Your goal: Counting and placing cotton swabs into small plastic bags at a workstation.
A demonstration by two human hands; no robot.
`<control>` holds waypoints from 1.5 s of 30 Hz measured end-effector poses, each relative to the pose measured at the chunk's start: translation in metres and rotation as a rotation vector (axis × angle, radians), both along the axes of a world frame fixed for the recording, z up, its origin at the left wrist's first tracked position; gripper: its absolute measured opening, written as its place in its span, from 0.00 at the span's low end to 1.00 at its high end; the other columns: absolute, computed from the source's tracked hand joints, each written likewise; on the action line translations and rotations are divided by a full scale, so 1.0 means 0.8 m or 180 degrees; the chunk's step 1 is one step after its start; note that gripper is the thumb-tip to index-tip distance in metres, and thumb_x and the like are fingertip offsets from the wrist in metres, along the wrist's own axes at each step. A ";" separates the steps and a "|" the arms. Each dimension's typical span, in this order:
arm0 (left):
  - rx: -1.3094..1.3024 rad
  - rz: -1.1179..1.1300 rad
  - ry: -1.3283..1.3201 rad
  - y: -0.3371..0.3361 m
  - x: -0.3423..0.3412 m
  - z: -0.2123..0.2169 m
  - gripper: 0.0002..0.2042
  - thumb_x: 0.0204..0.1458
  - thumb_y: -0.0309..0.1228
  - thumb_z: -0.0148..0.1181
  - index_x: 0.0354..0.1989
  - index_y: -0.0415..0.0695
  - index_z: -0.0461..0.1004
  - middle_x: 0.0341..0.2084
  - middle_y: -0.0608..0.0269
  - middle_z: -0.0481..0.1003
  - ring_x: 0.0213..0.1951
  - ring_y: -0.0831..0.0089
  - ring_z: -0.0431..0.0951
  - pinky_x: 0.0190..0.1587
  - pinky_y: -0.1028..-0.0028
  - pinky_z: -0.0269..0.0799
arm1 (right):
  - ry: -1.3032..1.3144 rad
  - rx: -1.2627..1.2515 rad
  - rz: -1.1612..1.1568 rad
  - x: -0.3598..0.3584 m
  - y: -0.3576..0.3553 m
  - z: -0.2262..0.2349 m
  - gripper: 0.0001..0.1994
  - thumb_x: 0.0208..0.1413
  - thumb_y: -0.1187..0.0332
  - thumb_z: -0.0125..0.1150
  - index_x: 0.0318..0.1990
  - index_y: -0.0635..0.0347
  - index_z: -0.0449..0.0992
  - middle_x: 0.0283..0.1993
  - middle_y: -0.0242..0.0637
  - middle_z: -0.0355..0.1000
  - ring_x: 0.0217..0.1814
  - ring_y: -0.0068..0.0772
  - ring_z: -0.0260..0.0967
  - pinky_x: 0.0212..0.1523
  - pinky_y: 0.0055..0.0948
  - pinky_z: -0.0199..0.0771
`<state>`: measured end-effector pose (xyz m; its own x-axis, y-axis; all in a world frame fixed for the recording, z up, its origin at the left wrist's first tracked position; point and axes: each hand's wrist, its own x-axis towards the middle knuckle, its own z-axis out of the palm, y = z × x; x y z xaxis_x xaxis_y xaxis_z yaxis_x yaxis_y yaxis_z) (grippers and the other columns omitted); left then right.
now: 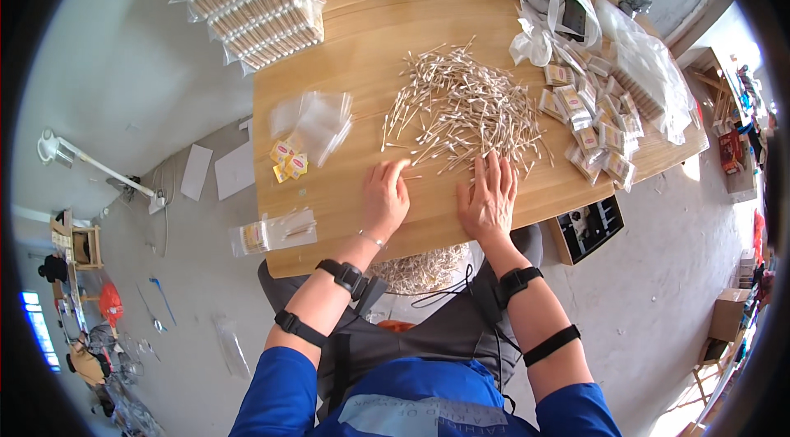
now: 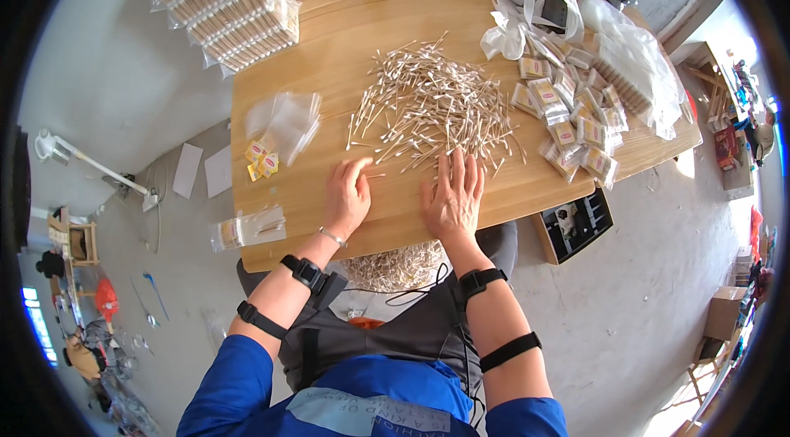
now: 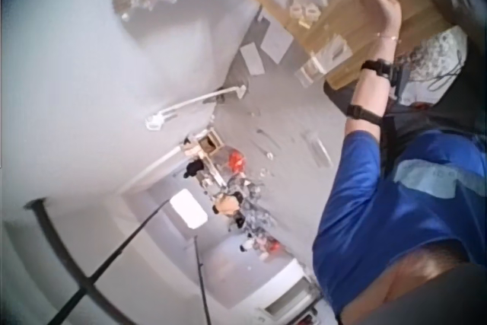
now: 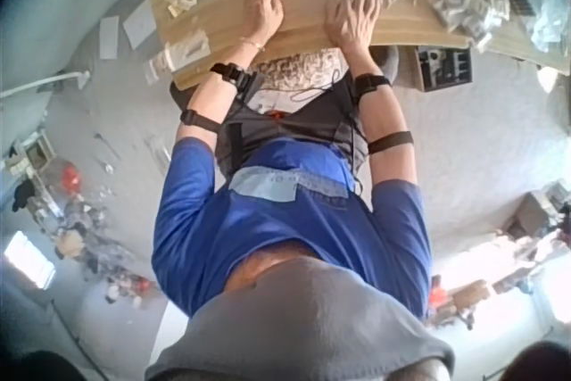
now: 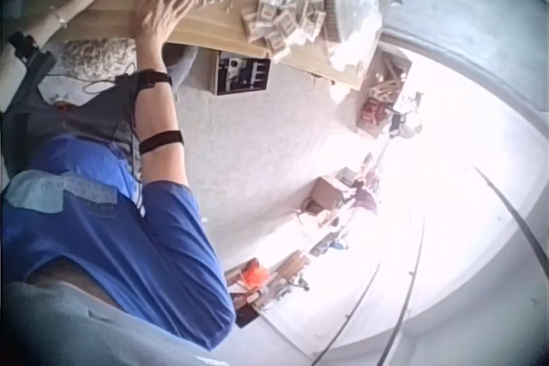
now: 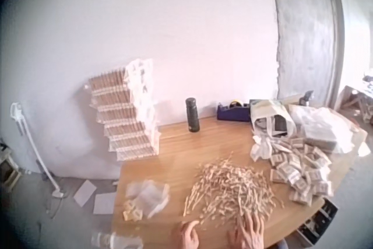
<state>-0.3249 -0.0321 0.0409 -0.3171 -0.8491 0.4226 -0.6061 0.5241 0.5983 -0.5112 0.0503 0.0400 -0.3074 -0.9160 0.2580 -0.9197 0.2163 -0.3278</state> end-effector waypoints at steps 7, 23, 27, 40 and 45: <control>-0.0173 0.0447 -0.0442 -0.147 -0.049 0.008 0.28 0.49 0.34 0.64 0.61 0.48 0.65 0.57 0.54 0.68 0.60 0.53 0.64 0.62 0.55 0.58 | -0.0071 0.0066 0.0031 0.004 -0.004 0.002 0.32 0.56 0.56 0.55 0.67 0.59 0.61 0.72 0.49 0.51 0.75 0.54 0.42 0.74 0.53 0.36; -0.0060 -0.0857 -0.0129 -0.018 0.035 -0.009 0.12 0.55 0.26 0.58 0.48 0.44 0.78 0.51 0.58 0.76 0.58 0.58 0.71 0.60 0.62 0.69 | -0.0026 -0.0085 0.0003 0.001 -0.001 -0.003 0.32 0.53 0.55 0.58 0.65 0.59 0.63 0.71 0.47 0.52 0.75 0.54 0.43 0.73 0.54 0.38; -0.0169 -0.1010 -0.0444 0.021 0.056 -0.003 0.13 0.54 0.26 0.60 0.48 0.43 0.78 0.52 0.59 0.75 0.58 0.58 0.71 0.61 0.62 0.68 | 0.0045 -0.0122 -0.0024 0.001 0.000 -0.003 0.32 0.55 0.55 0.57 0.66 0.59 0.62 0.71 0.47 0.54 0.74 0.54 0.45 0.73 0.53 0.37; 0.0006 0.0311 0.0115 0.090 0.114 -0.003 0.23 0.53 0.22 0.58 0.59 0.42 0.65 0.57 0.48 0.67 0.57 0.49 0.69 0.57 0.61 0.69 | 0.0414 -0.0641 0.0018 0.007 0.002 -0.001 0.29 0.54 0.57 0.59 0.63 0.56 0.65 0.67 0.46 0.58 0.71 0.54 0.47 0.71 0.55 0.40; 0.0164 0.0488 0.0221 0.081 0.112 -0.011 0.20 0.53 0.21 0.58 0.56 0.44 0.68 0.53 0.52 0.70 0.54 0.51 0.71 0.55 0.61 0.70 | 0.0402 -0.0878 0.0462 0.028 0.015 -0.002 0.22 0.50 0.61 0.63 0.54 0.55 0.73 0.57 0.36 0.65 0.61 0.45 0.57 0.61 0.49 0.53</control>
<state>-0.2356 0.0324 0.0321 -0.1538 -0.9063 0.3937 -0.6327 0.3964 0.6652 -0.4887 0.0621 0.0382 -0.1286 -0.8382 0.5300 -0.9715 -0.0010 -0.2372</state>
